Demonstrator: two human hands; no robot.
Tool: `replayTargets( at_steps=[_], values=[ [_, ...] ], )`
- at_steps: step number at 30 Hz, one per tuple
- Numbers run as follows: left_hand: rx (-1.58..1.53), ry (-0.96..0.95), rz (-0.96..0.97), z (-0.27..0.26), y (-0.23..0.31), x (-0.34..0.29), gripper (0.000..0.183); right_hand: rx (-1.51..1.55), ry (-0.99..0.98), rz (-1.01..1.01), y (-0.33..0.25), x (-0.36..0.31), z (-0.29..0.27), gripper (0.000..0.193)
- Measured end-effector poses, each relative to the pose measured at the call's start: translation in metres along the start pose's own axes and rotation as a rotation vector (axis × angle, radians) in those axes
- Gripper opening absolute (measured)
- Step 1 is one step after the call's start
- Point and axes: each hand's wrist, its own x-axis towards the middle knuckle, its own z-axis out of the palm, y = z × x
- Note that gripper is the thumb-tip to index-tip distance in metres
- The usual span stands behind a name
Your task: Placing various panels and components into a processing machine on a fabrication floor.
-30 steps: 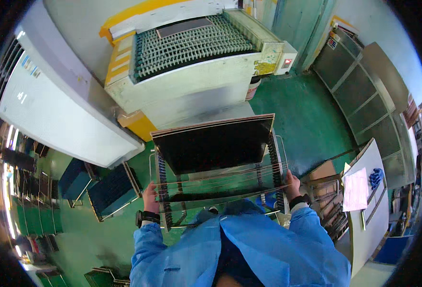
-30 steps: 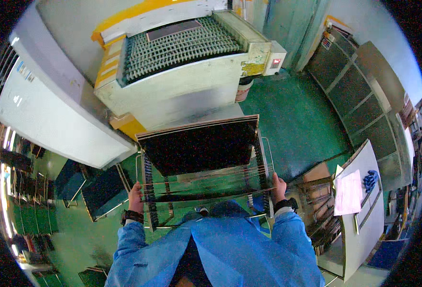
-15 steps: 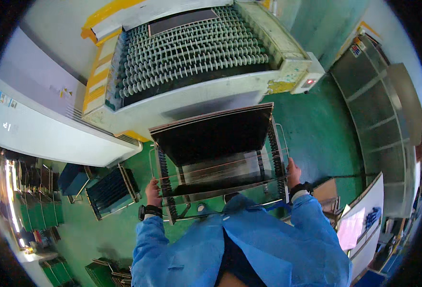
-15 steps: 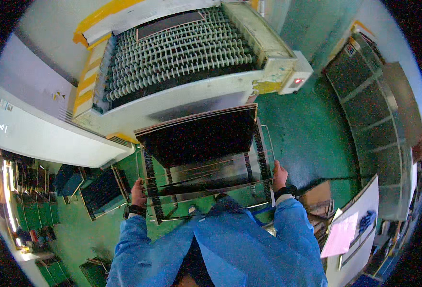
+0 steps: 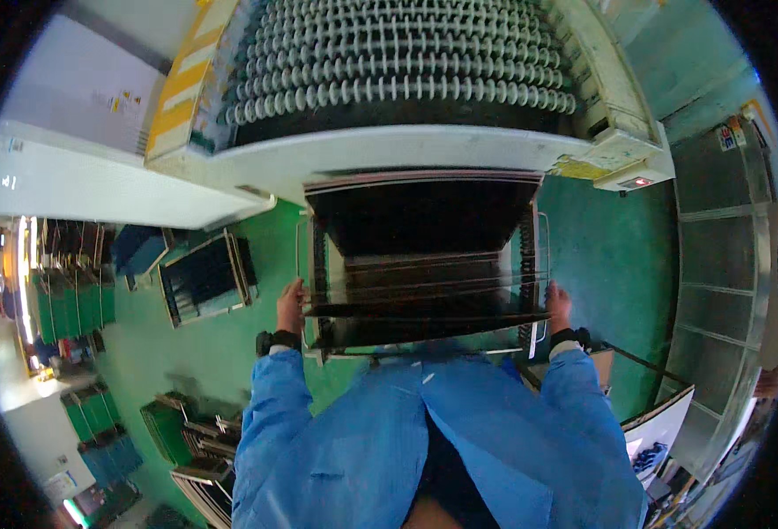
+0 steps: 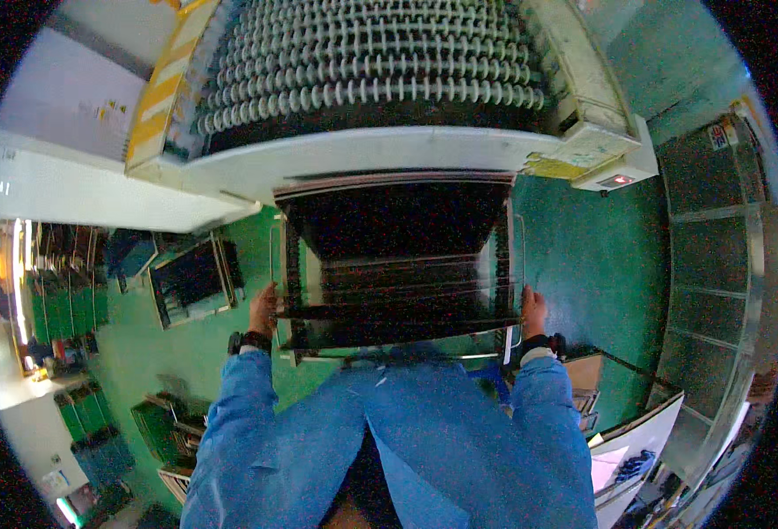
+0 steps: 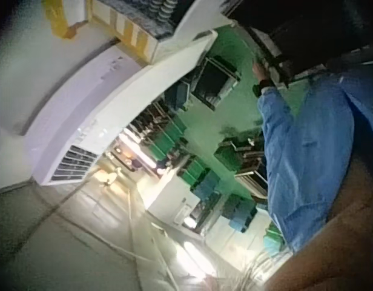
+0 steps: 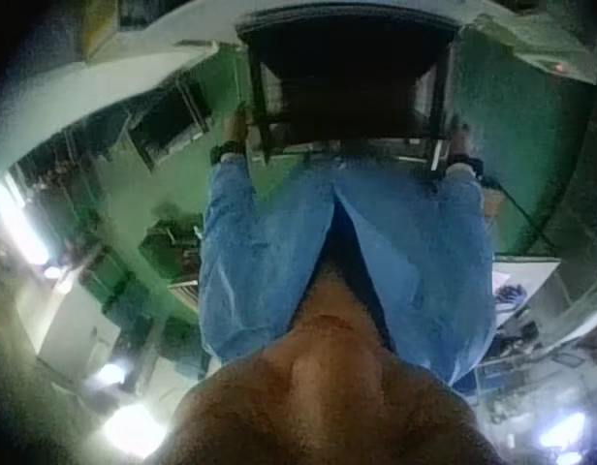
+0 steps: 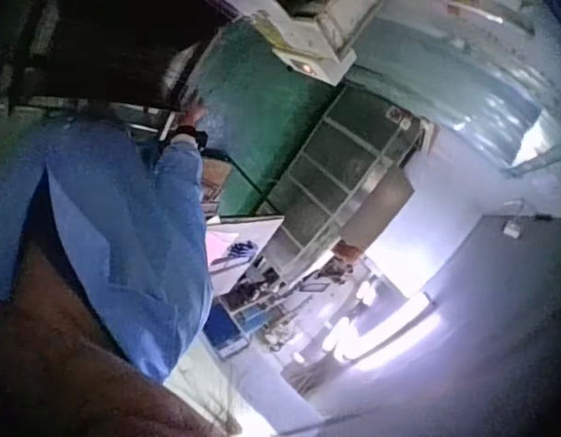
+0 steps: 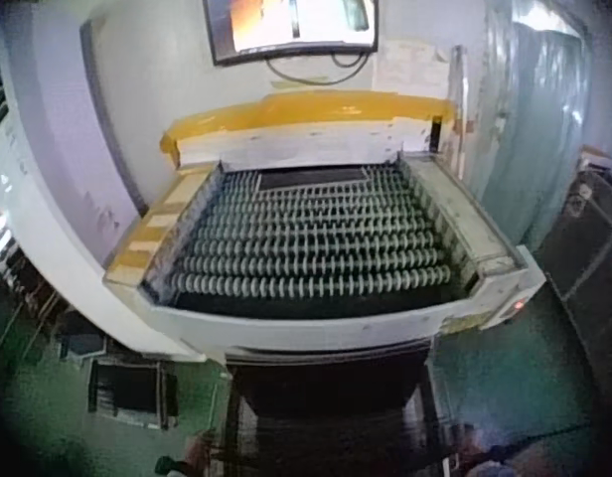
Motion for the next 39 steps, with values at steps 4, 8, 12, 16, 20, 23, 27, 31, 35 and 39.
replayTargets(
  at_steps=[4, 8, 12, 16, 20, 23, 27, 31, 35, 39],
  values=[
    [-0.196, 0.016, 0.15, -0.032, -0.037, 0.0, 0.029, 0.072, 0.164, -0.134, -0.186, -0.053, -0.035, 0.023],
    [-0.114, -0.017, 0.152, -0.063, -0.076, 0.004, 0.036, 0.448, -0.106, -0.366, -0.282, -0.114, -0.039, 0.018],
    [-0.136, 0.106, 0.082, -0.078, -0.109, -0.015, 0.034, 0.111, -0.622, -0.638, -0.354, -0.21, -0.002, 0.022],
    [-0.268, 0.13, 0.086, -0.103, -0.152, -0.044, 0.034, -0.163, -0.586, -1.131, -0.361, -0.253, 0.045, 0.026],
    [-0.323, 0.187, 0.038, -0.125, -0.182, -0.08, 0.031, -0.294, -0.47, -1.097, -0.361, -0.261, 0.068, 0.022],
    [-0.336, 0.224, 0.024, -0.15, -0.233, -0.093, 0.03, -0.276, -0.431, -1.288, -0.376, -0.28, 0.073, 0.021],
    [-0.453, 0.253, -0.1, -0.17, -0.292, -0.11, 0.028, -0.361, -0.46, -1.286, -0.37, -0.3, 0.086, 0.019],
    [-0.661, 0.117, -0.187, -0.187, -0.334, -0.116, 0.026, -0.519, -0.34, -1.332, -0.372, -0.316, 0.089, 0.017],
    [-0.633, 0.131, -0.186, -0.182, -0.334, -0.115, 0.026, -0.57, -0.306, -1.301, -0.354, -0.324, 0.095, 0.014],
    [-0.552, 0.124, -0.174, -0.176, -0.306, -0.099, 0.024, -0.668, -0.375, -1.218, -0.317, -0.301, 0.116, 0.012]
  ],
)
